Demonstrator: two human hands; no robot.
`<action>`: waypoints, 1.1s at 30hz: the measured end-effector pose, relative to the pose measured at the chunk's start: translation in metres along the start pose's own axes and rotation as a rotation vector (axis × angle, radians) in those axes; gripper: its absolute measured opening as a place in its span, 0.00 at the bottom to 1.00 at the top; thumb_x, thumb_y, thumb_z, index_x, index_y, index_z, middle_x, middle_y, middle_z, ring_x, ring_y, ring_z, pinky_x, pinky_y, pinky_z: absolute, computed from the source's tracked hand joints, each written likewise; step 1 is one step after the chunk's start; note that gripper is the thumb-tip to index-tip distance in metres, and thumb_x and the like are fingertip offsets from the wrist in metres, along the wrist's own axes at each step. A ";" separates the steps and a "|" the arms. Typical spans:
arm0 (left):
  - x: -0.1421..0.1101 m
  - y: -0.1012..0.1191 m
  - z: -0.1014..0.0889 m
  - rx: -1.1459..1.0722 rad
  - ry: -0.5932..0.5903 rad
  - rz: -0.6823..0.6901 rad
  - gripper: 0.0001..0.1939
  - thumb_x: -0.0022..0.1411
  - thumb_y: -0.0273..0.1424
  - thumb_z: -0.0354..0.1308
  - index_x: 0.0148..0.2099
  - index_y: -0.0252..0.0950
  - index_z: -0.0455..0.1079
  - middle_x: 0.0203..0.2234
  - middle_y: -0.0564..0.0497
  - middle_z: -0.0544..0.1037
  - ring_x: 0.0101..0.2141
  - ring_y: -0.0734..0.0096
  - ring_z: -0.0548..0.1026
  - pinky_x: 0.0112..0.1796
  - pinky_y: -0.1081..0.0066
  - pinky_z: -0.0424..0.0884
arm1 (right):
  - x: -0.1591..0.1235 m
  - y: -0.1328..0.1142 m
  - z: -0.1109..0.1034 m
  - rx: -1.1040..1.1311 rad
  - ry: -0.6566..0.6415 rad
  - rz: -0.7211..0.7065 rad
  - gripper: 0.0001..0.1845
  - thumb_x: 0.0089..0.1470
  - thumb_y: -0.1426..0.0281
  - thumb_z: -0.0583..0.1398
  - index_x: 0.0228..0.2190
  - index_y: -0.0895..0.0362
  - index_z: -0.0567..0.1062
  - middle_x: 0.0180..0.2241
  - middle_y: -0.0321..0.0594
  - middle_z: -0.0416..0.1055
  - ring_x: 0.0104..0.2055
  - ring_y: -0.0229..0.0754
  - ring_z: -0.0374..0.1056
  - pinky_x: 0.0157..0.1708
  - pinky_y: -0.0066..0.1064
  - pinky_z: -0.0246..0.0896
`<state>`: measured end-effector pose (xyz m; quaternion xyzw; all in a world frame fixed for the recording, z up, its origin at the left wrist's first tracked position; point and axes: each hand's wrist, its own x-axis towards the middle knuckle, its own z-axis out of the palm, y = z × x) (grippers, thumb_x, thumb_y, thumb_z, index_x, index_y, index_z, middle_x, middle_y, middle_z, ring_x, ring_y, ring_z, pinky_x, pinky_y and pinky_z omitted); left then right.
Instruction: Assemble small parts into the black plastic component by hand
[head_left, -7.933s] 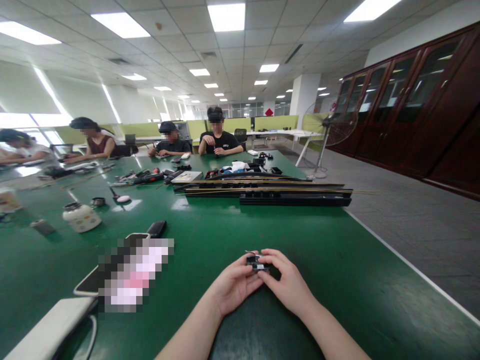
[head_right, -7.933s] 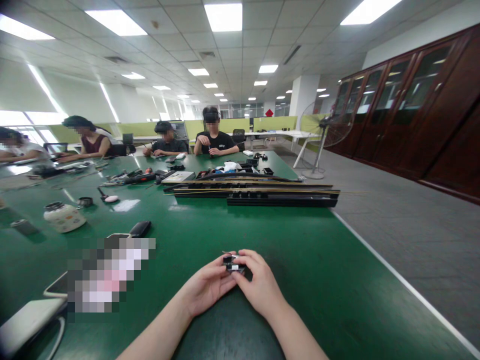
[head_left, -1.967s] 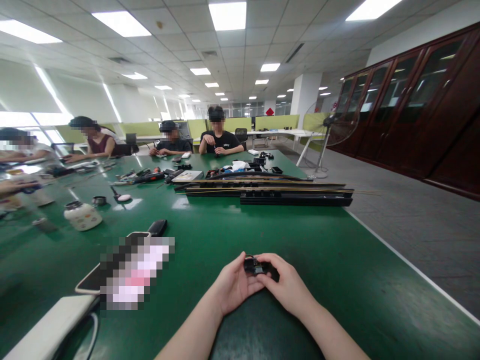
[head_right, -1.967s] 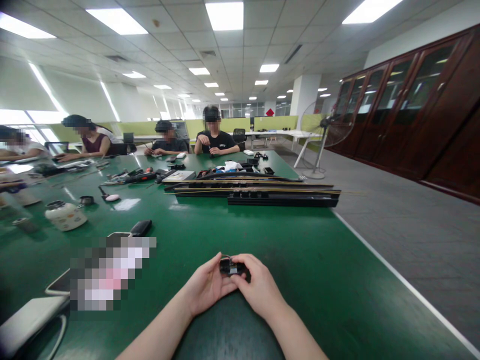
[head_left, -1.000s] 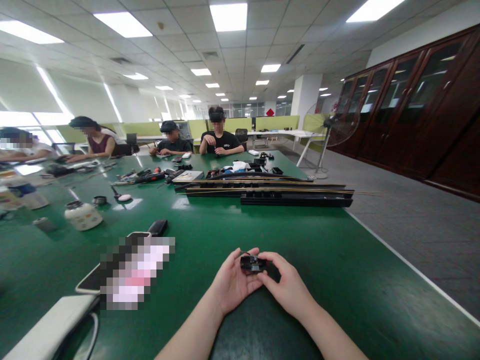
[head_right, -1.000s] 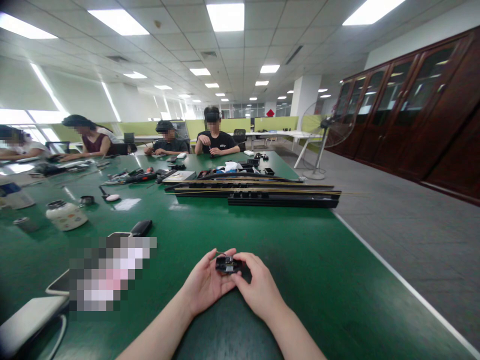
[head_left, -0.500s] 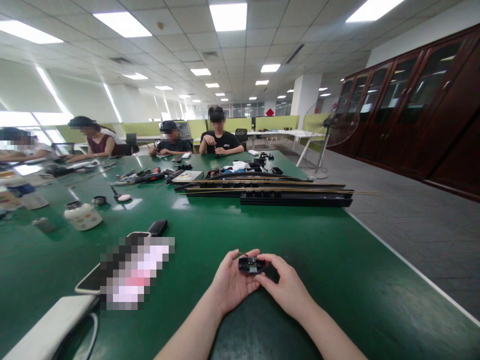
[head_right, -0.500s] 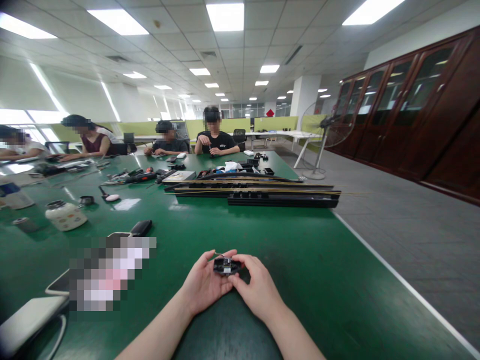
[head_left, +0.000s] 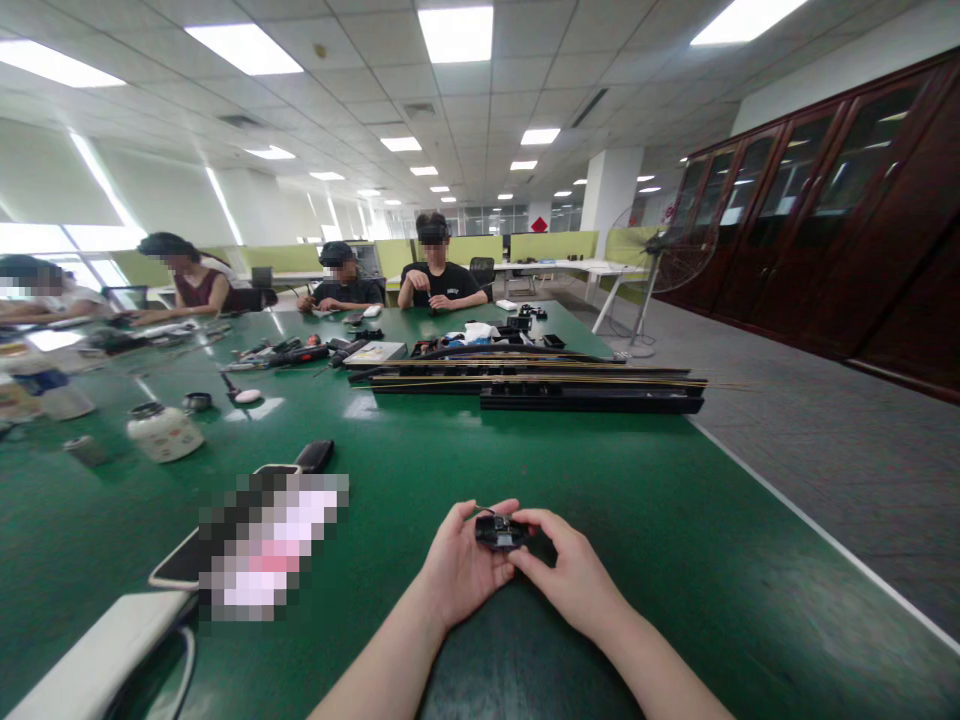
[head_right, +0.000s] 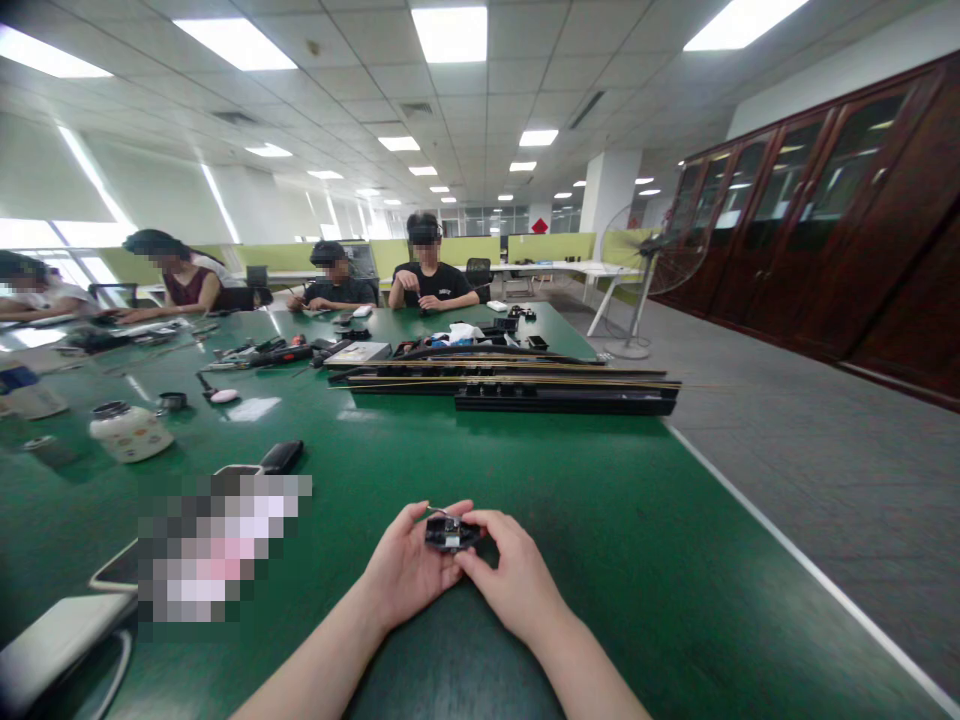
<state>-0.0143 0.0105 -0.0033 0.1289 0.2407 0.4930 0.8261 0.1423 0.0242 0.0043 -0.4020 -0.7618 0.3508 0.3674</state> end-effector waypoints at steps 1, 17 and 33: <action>0.000 0.000 0.000 -0.001 0.004 0.000 0.21 0.58 0.38 0.46 0.48 0.29 0.65 0.34 0.41 0.76 0.30 0.66 0.74 0.32 0.71 0.64 | 0.000 0.000 0.000 -0.006 -0.004 0.002 0.16 0.44 0.73 0.59 0.39 0.52 0.71 0.39 0.39 0.71 0.42 0.44 0.65 0.45 0.36 0.59; 0.001 -0.001 -0.002 -0.001 -0.026 0.017 0.20 0.58 0.37 0.46 0.47 0.29 0.65 0.32 0.44 0.76 0.30 0.63 0.75 0.34 0.69 0.64 | 0.001 0.008 0.002 0.000 0.015 -0.109 0.14 0.45 0.74 0.59 0.36 0.52 0.73 0.43 0.40 0.69 0.48 0.45 0.63 0.49 0.40 0.57; 0.001 -0.003 -0.001 0.017 -0.036 -0.008 0.19 0.60 0.39 0.47 0.45 0.31 0.67 0.35 0.44 0.76 0.34 0.62 0.75 0.40 0.67 0.64 | 0.001 0.005 0.001 -0.002 -0.004 -0.065 0.12 0.45 0.75 0.58 0.35 0.53 0.73 0.42 0.41 0.69 0.47 0.44 0.64 0.48 0.38 0.58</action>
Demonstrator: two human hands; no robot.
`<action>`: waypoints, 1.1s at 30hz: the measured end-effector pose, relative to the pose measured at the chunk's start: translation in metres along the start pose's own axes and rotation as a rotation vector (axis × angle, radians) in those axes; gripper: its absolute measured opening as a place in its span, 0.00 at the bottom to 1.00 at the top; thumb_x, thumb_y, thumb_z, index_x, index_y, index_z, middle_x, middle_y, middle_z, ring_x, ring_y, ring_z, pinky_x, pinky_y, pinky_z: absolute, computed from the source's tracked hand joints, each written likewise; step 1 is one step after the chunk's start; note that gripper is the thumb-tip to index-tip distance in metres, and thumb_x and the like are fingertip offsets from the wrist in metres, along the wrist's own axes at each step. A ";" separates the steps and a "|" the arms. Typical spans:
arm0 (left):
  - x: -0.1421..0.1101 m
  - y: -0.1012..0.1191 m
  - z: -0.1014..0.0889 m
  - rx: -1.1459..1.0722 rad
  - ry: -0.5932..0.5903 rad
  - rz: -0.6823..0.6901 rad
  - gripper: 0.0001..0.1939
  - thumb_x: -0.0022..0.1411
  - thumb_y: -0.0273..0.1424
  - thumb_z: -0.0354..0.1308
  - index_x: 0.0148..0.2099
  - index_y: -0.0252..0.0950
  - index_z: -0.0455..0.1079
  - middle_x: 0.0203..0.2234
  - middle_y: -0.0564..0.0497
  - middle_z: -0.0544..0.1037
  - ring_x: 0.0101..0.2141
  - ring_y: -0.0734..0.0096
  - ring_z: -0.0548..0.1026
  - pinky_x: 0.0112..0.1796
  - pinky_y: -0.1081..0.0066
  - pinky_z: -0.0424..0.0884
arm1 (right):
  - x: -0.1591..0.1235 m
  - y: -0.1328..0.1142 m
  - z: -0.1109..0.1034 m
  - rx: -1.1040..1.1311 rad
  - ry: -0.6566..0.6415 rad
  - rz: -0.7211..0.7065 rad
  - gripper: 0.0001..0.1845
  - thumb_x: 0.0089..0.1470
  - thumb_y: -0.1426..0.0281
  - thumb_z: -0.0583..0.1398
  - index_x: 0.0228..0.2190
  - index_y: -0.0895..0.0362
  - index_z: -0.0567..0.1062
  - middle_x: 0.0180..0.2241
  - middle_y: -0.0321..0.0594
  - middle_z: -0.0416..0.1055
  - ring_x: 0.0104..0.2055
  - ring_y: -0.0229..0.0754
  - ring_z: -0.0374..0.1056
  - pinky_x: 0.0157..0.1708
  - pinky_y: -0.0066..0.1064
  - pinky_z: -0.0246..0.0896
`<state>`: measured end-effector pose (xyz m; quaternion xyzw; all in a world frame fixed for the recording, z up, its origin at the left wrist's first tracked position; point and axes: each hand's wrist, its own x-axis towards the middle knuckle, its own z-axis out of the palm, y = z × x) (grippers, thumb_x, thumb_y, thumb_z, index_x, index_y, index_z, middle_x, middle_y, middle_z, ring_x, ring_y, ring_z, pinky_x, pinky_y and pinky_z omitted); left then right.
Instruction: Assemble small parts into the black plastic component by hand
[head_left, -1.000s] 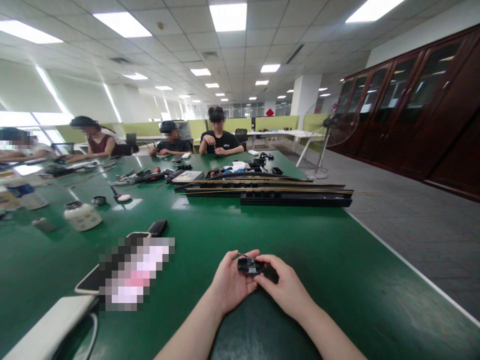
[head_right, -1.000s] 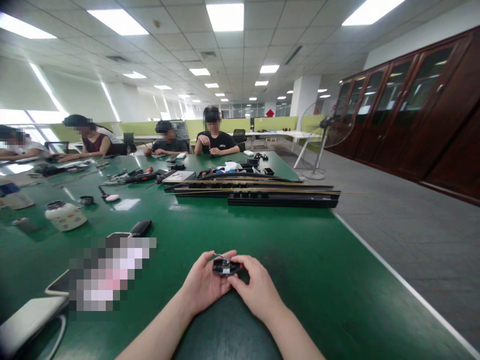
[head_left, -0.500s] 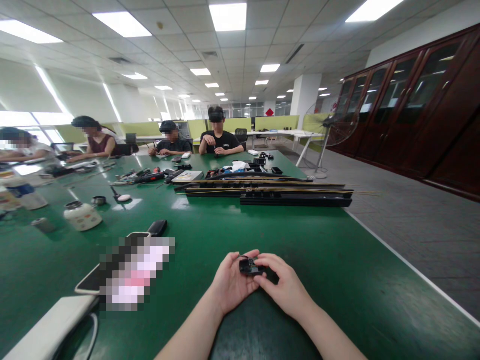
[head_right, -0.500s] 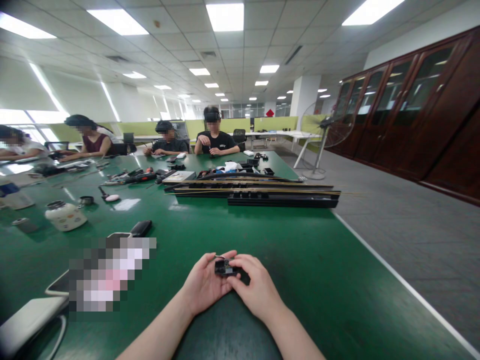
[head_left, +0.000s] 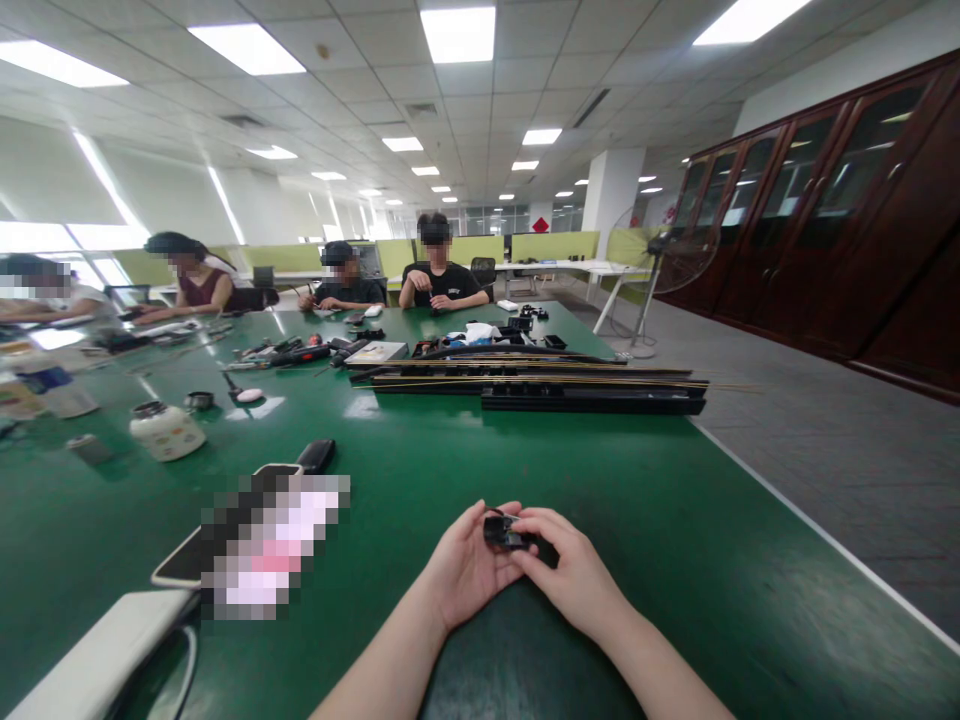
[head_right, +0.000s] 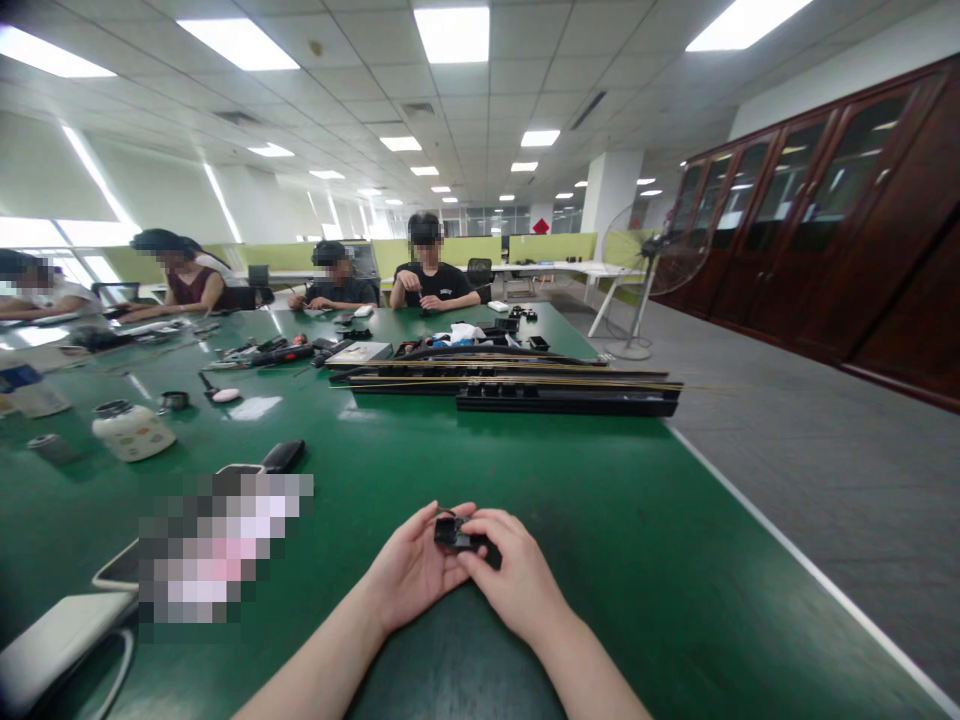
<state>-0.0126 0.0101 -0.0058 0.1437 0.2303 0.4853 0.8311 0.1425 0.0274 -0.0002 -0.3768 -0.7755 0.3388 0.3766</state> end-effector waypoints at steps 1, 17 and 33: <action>0.000 0.000 0.000 -0.001 0.002 0.001 0.19 0.60 0.39 0.47 0.45 0.31 0.67 0.35 0.44 0.76 0.34 0.62 0.75 0.40 0.66 0.64 | 0.000 0.000 0.000 -0.001 -0.003 0.000 0.12 0.45 0.75 0.58 0.35 0.53 0.73 0.42 0.41 0.69 0.47 0.44 0.64 0.48 0.38 0.58; -0.001 0.000 0.002 -0.006 0.003 0.008 0.18 0.59 0.37 0.46 0.44 0.28 0.67 0.35 0.42 0.75 0.34 0.61 0.75 0.40 0.65 0.64 | 0.000 0.000 0.000 -0.006 -0.024 -0.003 0.10 0.46 0.75 0.58 0.33 0.53 0.73 0.41 0.40 0.70 0.45 0.44 0.65 0.47 0.38 0.58; 0.000 -0.001 0.003 0.023 0.047 0.004 0.19 0.60 0.39 0.47 0.49 0.33 0.63 0.34 0.44 0.75 0.33 0.62 0.75 0.39 0.65 0.64 | -0.001 0.001 -0.001 -0.014 -0.036 0.009 0.11 0.44 0.75 0.59 0.33 0.52 0.74 0.41 0.40 0.70 0.46 0.44 0.64 0.48 0.38 0.58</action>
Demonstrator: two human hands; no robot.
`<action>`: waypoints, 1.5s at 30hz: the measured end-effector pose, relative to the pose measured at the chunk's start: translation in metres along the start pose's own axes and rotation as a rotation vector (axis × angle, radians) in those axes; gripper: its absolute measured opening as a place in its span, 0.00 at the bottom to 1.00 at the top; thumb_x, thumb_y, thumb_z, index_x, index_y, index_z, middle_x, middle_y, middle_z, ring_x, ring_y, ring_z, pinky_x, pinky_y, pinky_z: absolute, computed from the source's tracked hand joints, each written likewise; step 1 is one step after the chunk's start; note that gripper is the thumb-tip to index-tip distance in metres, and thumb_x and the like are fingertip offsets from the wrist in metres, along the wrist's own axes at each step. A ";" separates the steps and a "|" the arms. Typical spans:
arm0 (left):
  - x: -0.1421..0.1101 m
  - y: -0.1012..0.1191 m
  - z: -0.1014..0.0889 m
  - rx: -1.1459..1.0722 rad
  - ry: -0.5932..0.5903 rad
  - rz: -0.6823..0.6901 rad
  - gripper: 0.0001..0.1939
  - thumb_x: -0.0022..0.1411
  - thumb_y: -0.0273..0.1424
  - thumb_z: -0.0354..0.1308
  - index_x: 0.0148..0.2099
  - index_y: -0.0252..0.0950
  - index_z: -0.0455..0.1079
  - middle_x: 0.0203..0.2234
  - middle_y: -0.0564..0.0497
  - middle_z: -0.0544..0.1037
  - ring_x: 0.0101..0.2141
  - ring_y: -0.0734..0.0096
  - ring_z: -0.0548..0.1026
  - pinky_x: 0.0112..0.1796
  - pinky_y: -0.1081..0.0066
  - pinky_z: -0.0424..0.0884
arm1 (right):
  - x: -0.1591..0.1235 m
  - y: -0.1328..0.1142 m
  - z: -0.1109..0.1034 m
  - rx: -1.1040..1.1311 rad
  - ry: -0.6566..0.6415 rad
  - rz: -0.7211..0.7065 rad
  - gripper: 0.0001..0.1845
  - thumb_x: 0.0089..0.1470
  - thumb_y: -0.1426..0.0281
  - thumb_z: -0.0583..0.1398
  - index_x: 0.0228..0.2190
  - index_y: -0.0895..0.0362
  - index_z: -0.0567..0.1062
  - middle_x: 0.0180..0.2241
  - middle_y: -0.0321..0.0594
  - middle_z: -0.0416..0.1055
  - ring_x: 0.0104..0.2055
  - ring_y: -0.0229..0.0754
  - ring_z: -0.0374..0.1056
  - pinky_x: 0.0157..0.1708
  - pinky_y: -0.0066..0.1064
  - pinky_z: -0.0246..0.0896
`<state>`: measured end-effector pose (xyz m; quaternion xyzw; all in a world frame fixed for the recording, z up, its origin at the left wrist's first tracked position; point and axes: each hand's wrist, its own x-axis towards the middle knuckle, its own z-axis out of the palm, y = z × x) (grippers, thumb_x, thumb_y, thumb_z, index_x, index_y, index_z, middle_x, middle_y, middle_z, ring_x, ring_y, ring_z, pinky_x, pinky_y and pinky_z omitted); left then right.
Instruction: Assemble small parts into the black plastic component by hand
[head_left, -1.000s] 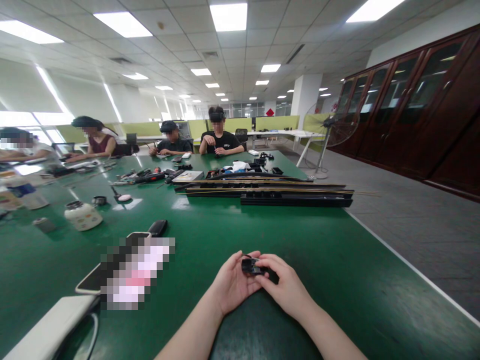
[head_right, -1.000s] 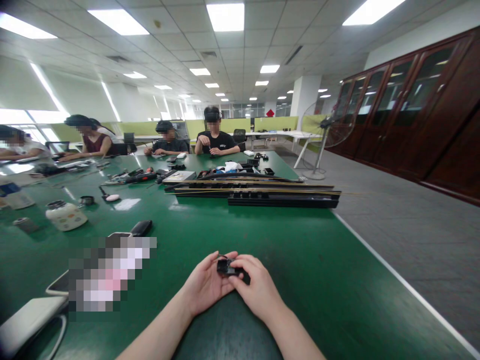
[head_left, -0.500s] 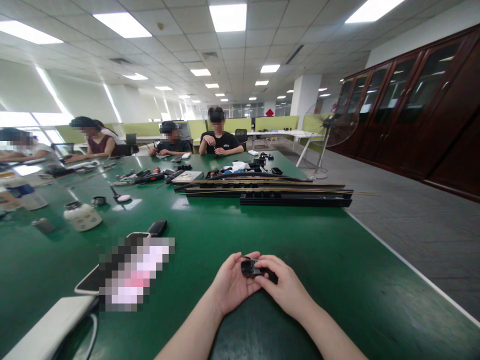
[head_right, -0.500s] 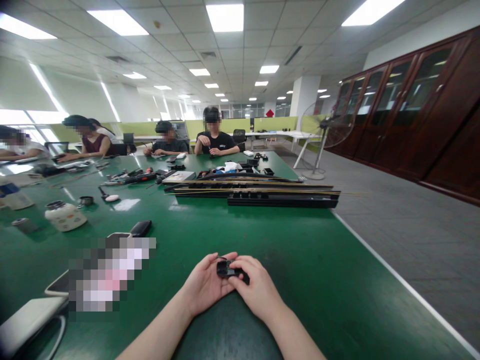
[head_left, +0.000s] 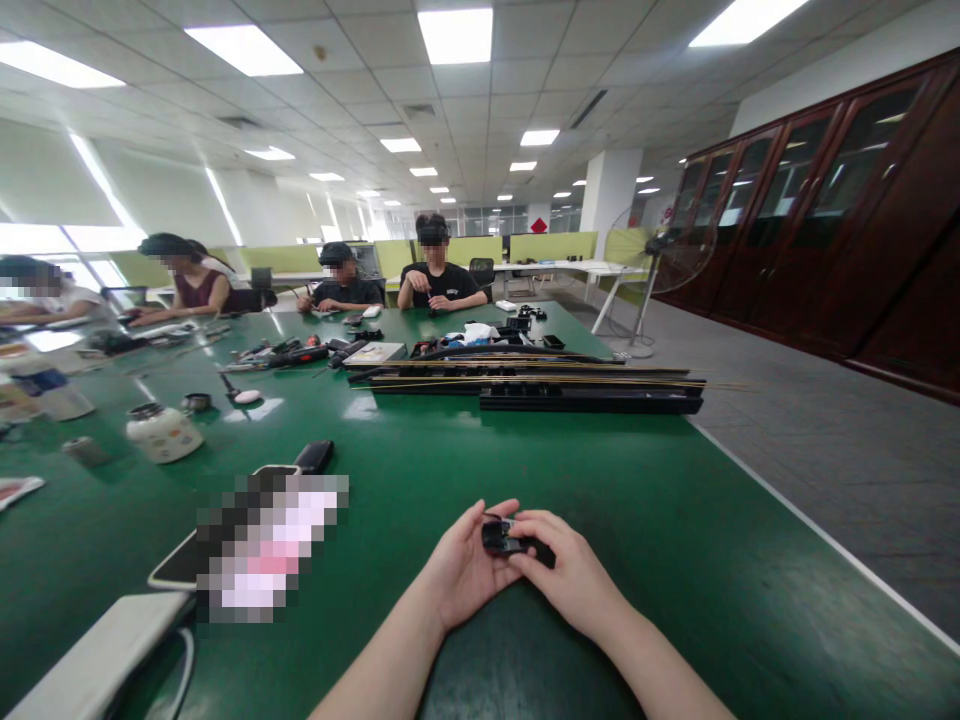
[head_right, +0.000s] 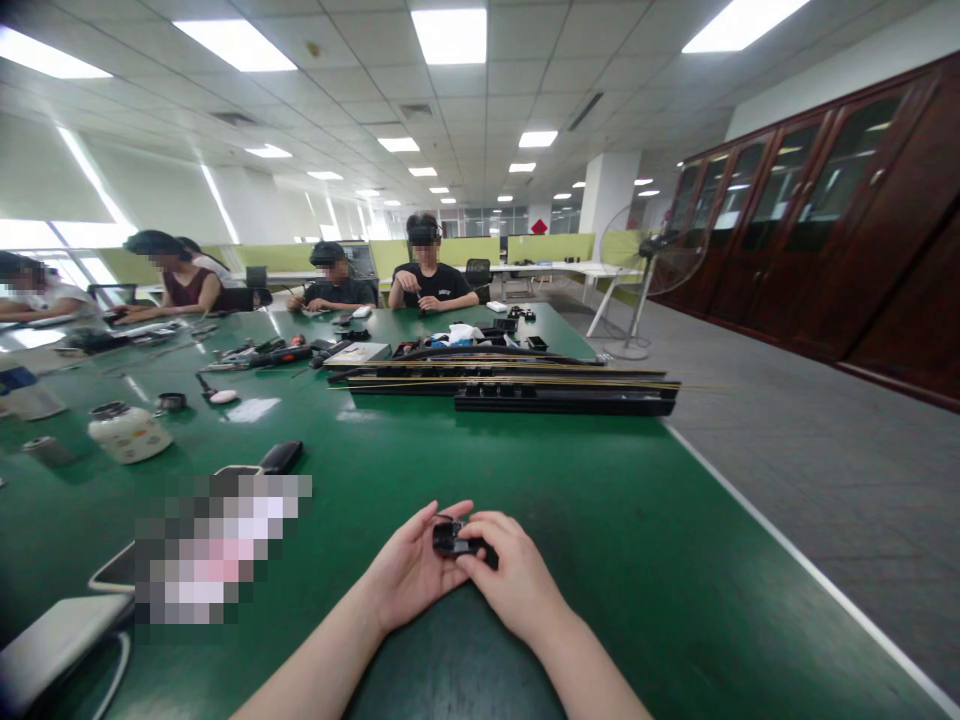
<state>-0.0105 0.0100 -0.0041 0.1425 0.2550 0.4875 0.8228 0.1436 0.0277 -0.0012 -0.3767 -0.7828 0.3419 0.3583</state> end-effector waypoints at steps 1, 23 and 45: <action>0.000 0.000 0.000 -0.001 0.001 0.001 0.19 0.60 0.39 0.47 0.49 0.33 0.63 0.35 0.44 0.75 0.33 0.63 0.75 0.39 0.66 0.64 | 0.000 0.000 0.000 -0.003 0.002 0.004 0.11 0.44 0.75 0.59 0.33 0.52 0.74 0.42 0.40 0.70 0.46 0.44 0.64 0.48 0.38 0.57; 0.000 0.000 0.001 -0.041 0.029 0.011 0.17 0.60 0.38 0.48 0.48 0.35 0.64 0.35 0.46 0.74 0.32 0.70 0.73 0.36 0.70 0.65 | 0.001 -0.007 -0.004 0.058 0.092 0.031 0.09 0.47 0.71 0.59 0.34 0.53 0.73 0.38 0.40 0.71 0.43 0.43 0.66 0.46 0.37 0.59; -0.001 0.001 -0.001 0.052 -0.025 -0.004 0.29 0.60 0.43 0.45 0.59 0.36 0.48 0.37 0.40 0.74 0.33 0.62 0.76 0.34 0.69 0.65 | 0.008 0.005 -0.006 0.599 0.330 0.255 0.19 0.38 0.58 0.64 0.31 0.57 0.71 0.30 0.42 0.74 0.34 0.43 0.70 0.37 0.36 0.65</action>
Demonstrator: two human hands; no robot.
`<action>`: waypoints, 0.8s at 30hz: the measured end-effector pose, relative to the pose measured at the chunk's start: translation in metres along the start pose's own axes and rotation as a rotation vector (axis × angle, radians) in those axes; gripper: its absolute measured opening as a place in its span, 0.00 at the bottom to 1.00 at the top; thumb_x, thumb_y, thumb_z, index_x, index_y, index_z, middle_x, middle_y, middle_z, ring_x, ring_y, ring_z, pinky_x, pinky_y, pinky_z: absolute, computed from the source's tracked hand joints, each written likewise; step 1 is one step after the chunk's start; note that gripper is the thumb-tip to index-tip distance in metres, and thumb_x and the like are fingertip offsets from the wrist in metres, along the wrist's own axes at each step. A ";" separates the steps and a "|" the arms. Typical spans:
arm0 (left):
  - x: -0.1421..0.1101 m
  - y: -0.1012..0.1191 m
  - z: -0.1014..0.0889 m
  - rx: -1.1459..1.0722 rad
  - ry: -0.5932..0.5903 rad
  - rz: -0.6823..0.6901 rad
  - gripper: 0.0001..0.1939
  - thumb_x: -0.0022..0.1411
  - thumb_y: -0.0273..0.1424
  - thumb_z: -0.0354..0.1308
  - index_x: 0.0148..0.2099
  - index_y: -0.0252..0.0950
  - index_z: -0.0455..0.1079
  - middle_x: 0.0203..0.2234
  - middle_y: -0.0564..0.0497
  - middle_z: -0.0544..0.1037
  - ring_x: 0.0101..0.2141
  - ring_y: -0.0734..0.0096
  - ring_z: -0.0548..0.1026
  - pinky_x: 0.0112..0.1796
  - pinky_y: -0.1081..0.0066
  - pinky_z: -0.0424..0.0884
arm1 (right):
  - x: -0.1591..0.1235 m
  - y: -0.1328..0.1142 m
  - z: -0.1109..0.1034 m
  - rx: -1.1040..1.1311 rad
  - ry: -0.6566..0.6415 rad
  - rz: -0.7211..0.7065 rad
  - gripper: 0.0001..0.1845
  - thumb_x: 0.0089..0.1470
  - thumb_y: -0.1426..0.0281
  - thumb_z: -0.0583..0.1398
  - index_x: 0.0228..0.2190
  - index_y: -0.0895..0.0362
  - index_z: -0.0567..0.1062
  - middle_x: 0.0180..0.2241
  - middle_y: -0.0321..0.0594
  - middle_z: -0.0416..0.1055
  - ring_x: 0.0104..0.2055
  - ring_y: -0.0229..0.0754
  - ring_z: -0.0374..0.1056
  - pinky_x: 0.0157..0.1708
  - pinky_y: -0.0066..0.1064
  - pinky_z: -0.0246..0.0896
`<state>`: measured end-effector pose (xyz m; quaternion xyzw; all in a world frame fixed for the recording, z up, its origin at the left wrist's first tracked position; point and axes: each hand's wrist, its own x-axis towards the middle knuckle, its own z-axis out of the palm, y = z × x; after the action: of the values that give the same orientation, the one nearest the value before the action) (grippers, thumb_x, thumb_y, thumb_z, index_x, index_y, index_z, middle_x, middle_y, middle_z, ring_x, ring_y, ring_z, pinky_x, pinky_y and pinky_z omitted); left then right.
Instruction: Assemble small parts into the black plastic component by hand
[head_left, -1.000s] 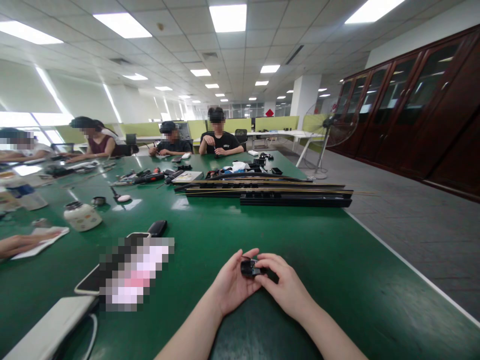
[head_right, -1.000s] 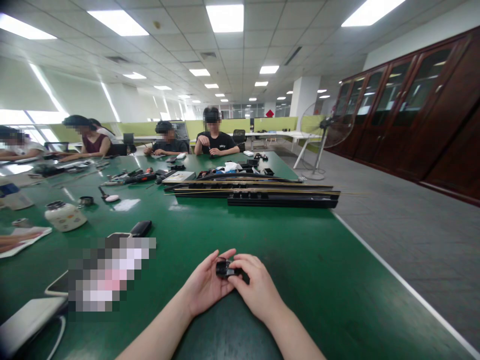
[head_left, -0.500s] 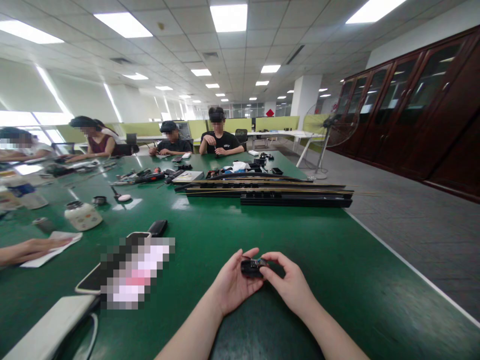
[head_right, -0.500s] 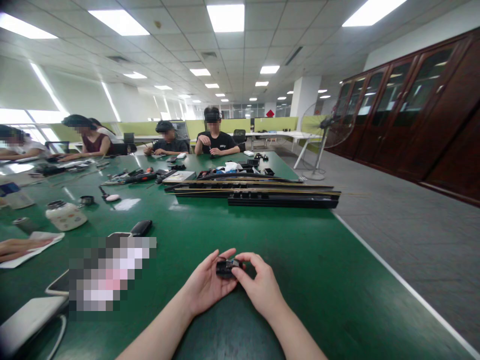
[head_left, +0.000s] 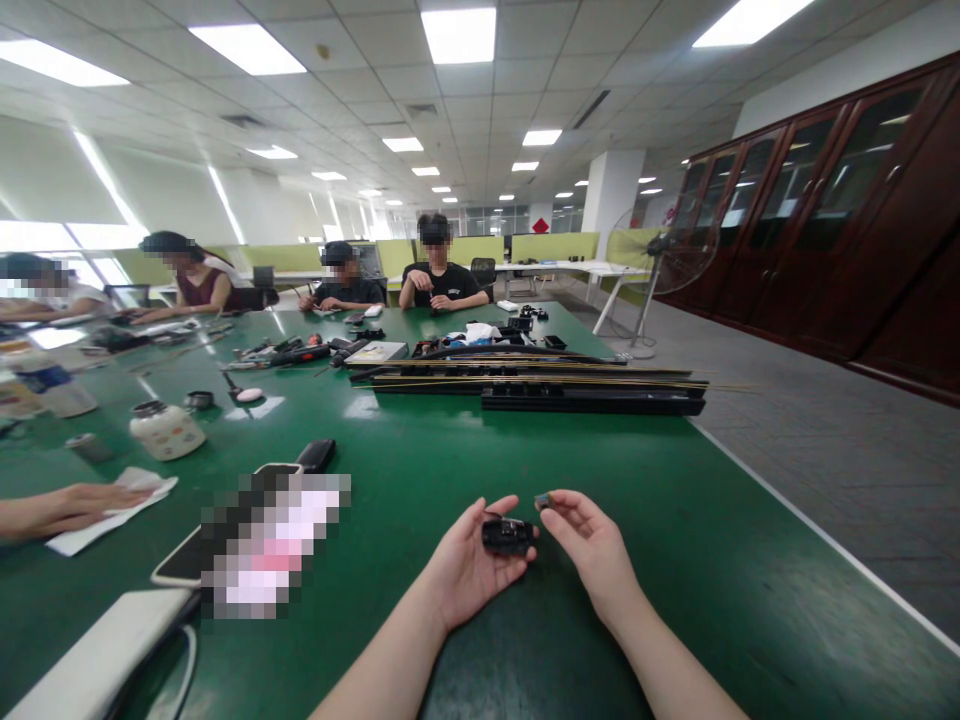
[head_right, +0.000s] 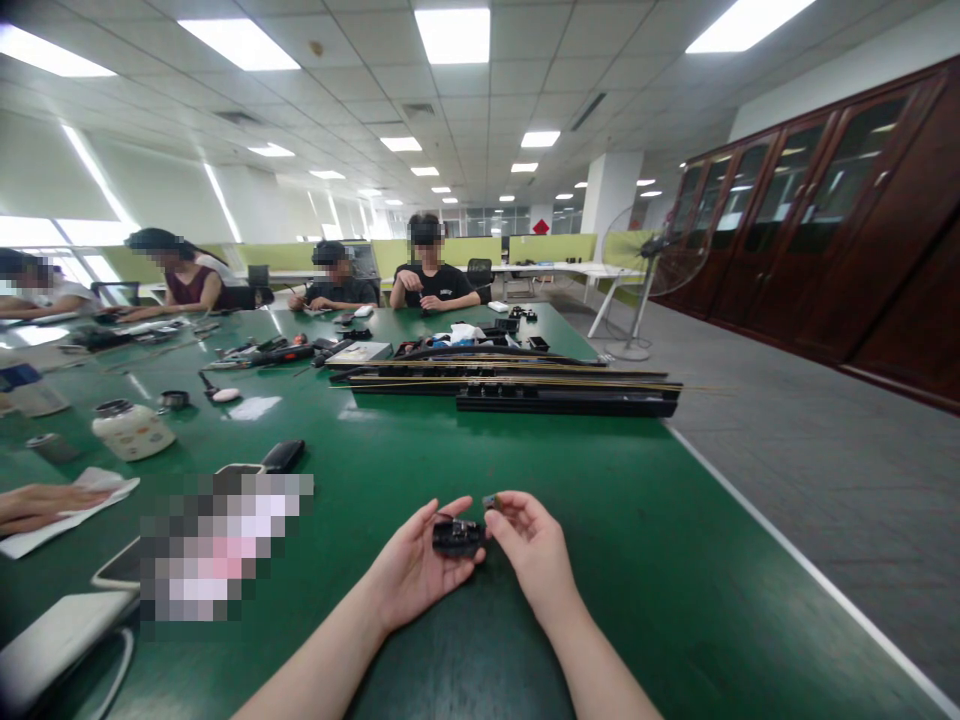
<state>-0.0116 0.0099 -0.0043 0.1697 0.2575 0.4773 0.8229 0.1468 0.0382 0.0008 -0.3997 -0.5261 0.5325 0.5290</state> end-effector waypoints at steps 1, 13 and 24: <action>0.000 0.000 0.000 0.002 -0.006 0.000 0.29 0.60 0.43 0.45 0.60 0.36 0.47 0.38 0.39 0.74 0.33 0.62 0.76 0.34 0.69 0.65 | 0.000 0.001 -0.001 0.025 0.015 0.009 0.19 0.38 0.59 0.65 0.31 0.57 0.71 0.31 0.41 0.74 0.34 0.43 0.70 0.38 0.36 0.65; 0.000 0.000 0.000 0.011 0.013 -0.003 0.29 0.60 0.44 0.45 0.60 0.38 0.46 0.38 0.38 0.74 0.33 0.62 0.76 0.35 0.70 0.65 | 0.004 0.000 -0.004 0.410 0.177 0.172 0.16 0.35 0.64 0.68 0.29 0.55 0.75 0.30 0.34 0.75 0.35 0.36 0.69 0.33 0.25 0.62; 0.000 0.000 -0.002 -0.002 -0.001 -0.007 0.30 0.59 0.44 0.45 0.60 0.37 0.46 0.39 0.37 0.74 0.33 0.62 0.75 0.35 0.69 0.65 | 0.008 0.001 -0.009 0.635 0.202 0.324 0.13 0.37 0.67 0.67 0.30 0.53 0.75 0.27 0.31 0.75 0.30 0.33 0.69 0.29 0.22 0.64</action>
<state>-0.0127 0.0103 -0.0055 0.1682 0.2570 0.4745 0.8249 0.1543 0.0477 -0.0003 -0.3445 -0.2095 0.7039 0.5848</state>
